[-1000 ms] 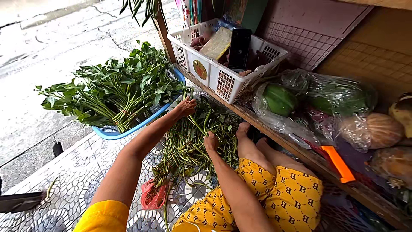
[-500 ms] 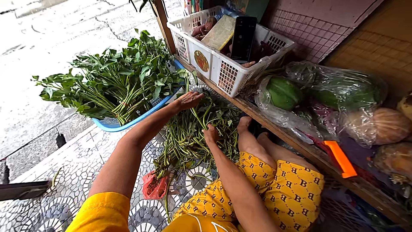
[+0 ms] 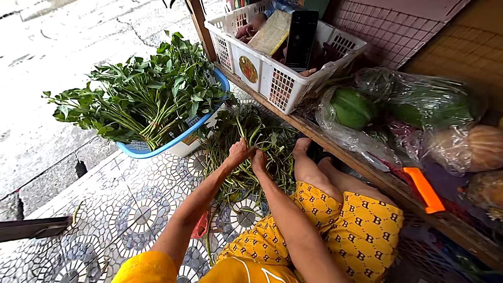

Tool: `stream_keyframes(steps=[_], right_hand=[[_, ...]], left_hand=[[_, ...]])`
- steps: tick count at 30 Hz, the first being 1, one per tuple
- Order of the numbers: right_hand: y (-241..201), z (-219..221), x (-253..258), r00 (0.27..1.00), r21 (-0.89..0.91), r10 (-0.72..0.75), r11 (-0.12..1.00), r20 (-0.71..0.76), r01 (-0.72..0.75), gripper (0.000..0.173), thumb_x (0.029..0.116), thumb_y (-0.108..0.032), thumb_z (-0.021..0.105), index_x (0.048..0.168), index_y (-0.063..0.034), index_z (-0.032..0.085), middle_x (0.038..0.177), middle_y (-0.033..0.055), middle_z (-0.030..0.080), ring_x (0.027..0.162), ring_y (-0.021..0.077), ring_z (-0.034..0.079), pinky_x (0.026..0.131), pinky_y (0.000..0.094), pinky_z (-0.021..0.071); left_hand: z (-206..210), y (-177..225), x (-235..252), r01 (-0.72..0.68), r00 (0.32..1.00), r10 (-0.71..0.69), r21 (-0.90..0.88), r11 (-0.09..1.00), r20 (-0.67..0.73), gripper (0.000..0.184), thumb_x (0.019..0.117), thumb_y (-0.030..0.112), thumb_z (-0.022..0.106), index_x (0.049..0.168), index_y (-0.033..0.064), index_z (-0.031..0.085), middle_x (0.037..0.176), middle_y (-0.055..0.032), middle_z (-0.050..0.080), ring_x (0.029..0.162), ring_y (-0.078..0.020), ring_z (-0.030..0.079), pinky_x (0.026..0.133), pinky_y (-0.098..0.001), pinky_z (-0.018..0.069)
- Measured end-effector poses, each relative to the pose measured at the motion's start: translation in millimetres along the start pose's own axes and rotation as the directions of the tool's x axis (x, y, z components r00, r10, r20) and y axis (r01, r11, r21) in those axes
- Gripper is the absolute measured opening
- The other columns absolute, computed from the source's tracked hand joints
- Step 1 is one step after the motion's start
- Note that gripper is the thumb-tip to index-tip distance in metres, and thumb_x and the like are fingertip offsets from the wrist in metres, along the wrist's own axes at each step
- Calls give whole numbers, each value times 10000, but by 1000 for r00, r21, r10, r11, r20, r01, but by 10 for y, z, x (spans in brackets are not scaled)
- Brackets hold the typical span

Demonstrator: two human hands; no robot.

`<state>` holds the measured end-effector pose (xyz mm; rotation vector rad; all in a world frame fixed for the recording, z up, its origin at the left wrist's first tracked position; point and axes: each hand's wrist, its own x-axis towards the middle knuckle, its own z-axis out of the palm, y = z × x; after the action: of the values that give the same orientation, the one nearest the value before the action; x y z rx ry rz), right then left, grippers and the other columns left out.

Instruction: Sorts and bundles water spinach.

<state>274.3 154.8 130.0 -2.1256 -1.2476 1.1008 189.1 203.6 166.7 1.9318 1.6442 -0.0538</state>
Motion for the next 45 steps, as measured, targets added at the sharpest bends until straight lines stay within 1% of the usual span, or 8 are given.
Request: stream_keyframes(steps=[3,6,11,20,28,33,39,45], right_hand=[[10,40,51,989,143,-136,982,64,126,409,1028,-55,546,1425,42,536,1351,275,617,1306,386,580,1130,510,430],[62,128,65,964,354,-197,927,176,125,487,1064,-63,497,1534,35,408,1469,288,521,1370,377,520,1162,494,399],[199,260,162,973,516,-130,856,192,13,431,969,-37,678,1375,50,560,1258,265,633,1057,311,679,935,424,566],[174,181,158,989,386,19,919,148,-75,297,978,-97,692,1219,60,615,1222,263,640,1173,358,609,1025,505,476],[218,228,179,996,642,24,763,91,-77,326,1038,-104,606,1345,5,624,1277,219,656,1123,283,634,990,437,488],[230,207,167,999,712,22,700,41,-45,227,1017,-110,648,1201,8,710,1240,176,687,1136,230,627,993,418,478],[202,188,149,994,725,1,684,107,-79,220,1066,-140,565,1171,25,667,961,91,637,783,98,549,715,257,467],[153,130,110,955,692,-98,710,279,-130,200,1081,-123,525,1130,29,646,814,13,555,589,32,424,549,186,382]], left_hand=[[275,-243,55,103,988,-140,-413,905,-59,643,1032,429,596,1433,-49,444,1209,-288,654,1119,-400,662,992,-556,512],[540,-445,157,63,988,-155,-879,472,-13,345,1075,217,546,1328,-18,554,988,-137,641,749,-161,589,707,-318,520],[622,-534,204,107,979,-182,-993,54,96,202,1090,105,456,1234,1,552,866,-84,638,657,-133,605,601,-290,537],[831,-495,140,46,975,-214,-998,-46,55,285,1120,102,347,1343,4,495,974,-91,600,799,-145,598,766,-319,539],[832,-443,95,-16,984,-180,-995,-97,1,259,1075,36,456,1331,58,496,943,-74,620,775,-128,615,741,-296,543],[741,-472,86,67,988,-133,-990,-124,84,270,1047,32,523,1309,96,512,903,-76,658,701,-138,639,652,-291,553],[698,-501,102,180,962,-156,-951,-250,223,157,1051,53,490,1194,99,539,871,-69,663,705,-155,663,656,-312,580],[765,-652,302,37,927,-362,-983,-180,101,291,1050,-33,424,1334,24,449,849,-59,513,642,-129,527,635,-287,518]])
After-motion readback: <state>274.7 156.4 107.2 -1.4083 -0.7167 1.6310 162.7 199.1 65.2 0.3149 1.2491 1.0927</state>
